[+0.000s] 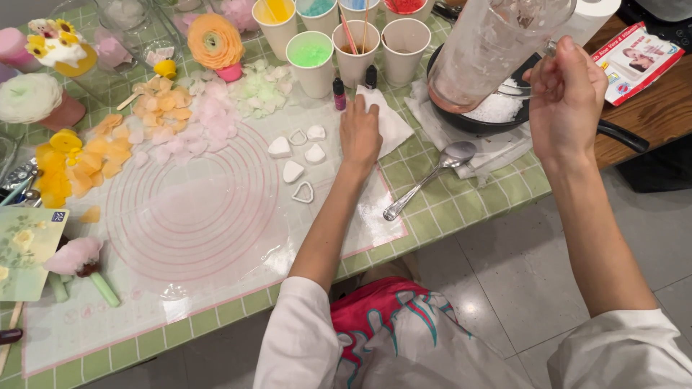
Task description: Assembling a decorative flower candle using wax petals and a wick.
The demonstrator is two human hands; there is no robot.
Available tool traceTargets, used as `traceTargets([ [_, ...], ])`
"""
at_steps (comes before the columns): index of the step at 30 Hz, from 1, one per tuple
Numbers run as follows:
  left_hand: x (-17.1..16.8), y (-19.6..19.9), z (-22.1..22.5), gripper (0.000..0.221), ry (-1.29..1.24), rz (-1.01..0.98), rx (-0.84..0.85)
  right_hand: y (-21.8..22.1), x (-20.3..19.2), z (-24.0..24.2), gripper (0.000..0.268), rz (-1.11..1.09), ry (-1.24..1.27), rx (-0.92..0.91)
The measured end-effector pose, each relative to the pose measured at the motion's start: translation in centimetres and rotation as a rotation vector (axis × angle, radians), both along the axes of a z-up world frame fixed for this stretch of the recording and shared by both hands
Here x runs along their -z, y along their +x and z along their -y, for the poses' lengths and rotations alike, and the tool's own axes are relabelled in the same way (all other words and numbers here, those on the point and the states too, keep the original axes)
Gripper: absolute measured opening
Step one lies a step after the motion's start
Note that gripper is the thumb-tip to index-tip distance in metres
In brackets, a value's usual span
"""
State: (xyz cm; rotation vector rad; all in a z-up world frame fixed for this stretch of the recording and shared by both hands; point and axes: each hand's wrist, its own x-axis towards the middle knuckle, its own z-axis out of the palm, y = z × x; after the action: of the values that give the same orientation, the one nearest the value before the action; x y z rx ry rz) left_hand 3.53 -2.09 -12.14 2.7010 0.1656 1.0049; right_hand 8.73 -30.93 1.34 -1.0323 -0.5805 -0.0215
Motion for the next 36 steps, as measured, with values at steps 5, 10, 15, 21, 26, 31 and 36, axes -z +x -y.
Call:
traceTargets([
  [5, 1.8, 1.5, -0.2, 0.028, -0.204, -0.025, 0.049, 0.4, 0.4, 0.2, 0.031, -0.01, 0.013, -0.009],
  [10, 2.6, 3.3, 0.5, 0.031, -0.319, 0.043, 0.25, 0.4, 0.3, 0.2, 0.033, -0.008, 0.014, -0.014],
  [15, 0.6, 3.7, 2.6, 0.025, -0.285, -0.015, 0.283, 0.6, 0.4, 0.9, 0.033, -0.013, 0.011, 0.002],
  [21, 0.1, 4.1, 3.3, 0.039, -0.132, -0.14, 0.188, 0.4, 0.2, 1.4, 0.033, 0.001, -0.007, 0.003],
  [26, 0.8, 4.6, 3.4, 0.034, 0.017, -0.11, 0.153, 0.7, 0.3, 1.2, 0.032, -0.006, 0.004, 0.01],
  [31, 1.6, 4.5, 2.8, 0.032, -0.031, -0.094, 0.232, 0.7, 0.2, 0.9, 0.034, -0.004, 0.005, -0.001],
  [36, 0.5, 2.9, 1.9, 0.026, -0.052, -0.1, 0.228, 0.4, 0.2, 0.2, 0.034, -0.015, 0.01, -0.013],
])
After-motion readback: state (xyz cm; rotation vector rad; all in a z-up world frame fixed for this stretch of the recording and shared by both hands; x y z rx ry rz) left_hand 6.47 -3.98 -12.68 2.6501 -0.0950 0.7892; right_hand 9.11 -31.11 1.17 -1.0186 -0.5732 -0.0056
